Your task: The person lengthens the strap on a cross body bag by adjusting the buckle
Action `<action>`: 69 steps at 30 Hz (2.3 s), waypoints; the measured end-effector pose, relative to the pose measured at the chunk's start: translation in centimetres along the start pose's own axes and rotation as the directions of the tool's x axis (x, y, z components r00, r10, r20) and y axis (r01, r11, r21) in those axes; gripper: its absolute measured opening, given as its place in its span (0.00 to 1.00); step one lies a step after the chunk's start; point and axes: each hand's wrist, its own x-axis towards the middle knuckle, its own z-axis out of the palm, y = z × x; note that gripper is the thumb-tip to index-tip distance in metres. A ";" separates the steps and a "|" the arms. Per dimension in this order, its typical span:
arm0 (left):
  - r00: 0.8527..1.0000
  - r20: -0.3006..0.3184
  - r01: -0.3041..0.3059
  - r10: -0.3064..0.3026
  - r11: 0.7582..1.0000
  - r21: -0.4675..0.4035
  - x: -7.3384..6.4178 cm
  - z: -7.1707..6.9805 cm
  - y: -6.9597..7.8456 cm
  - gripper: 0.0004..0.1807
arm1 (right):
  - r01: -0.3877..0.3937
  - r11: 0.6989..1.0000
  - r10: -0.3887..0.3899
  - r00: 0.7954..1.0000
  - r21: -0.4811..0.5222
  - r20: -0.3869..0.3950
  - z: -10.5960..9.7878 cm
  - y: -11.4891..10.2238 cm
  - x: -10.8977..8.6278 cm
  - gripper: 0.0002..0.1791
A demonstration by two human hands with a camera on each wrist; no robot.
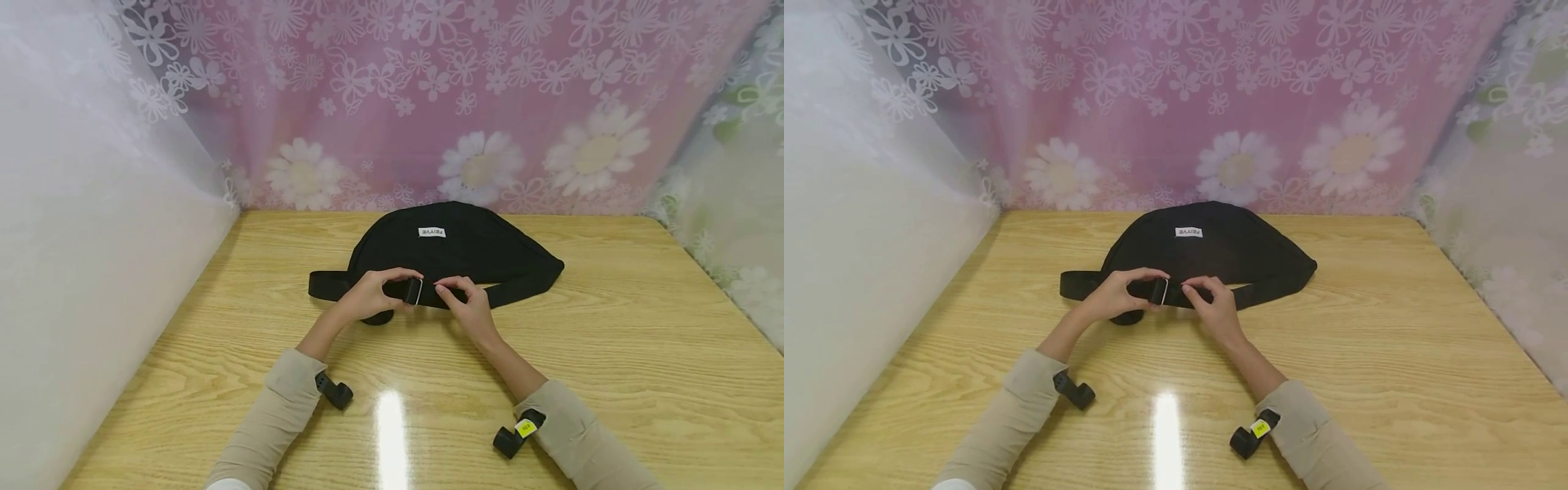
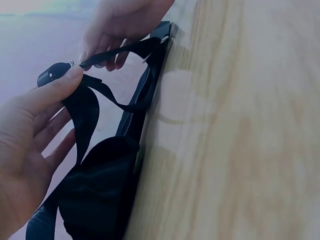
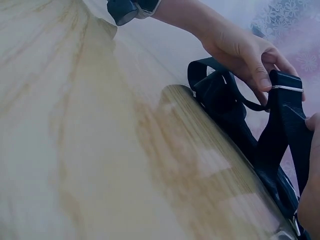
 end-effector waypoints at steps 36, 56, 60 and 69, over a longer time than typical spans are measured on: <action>0.998 0.000 0.065 -0.065 0.990 -0.124 0.4 1.4 -0.2 0.29 | 0.035 0.999 -0.035 0.999 -0.004 0.022 0.0 0.3 0.0 0.05; 0.987 -0.044 -0.141 0.157 0.956 0.256 0.6 1.6 1.5 0.27 | -0.033 0.999 0.034 0.999 -0.035 0.037 0.0 0.0 0.3 0.05; 0.982 -0.018 -0.165 0.186 0.907 0.388 0.5 1.6 1.8 0.26 | -0.015 1.000 0.016 0.998 -0.025 0.059 0.0 0.6 0.2 0.05; 0.973 -0.015 -0.189 0.231 0.829 0.526 0.5 1.6 1.9 0.28 | -0.017 0.999 0.017 1.000 -0.048 -0.004 0.0 3.8 0.4 0.07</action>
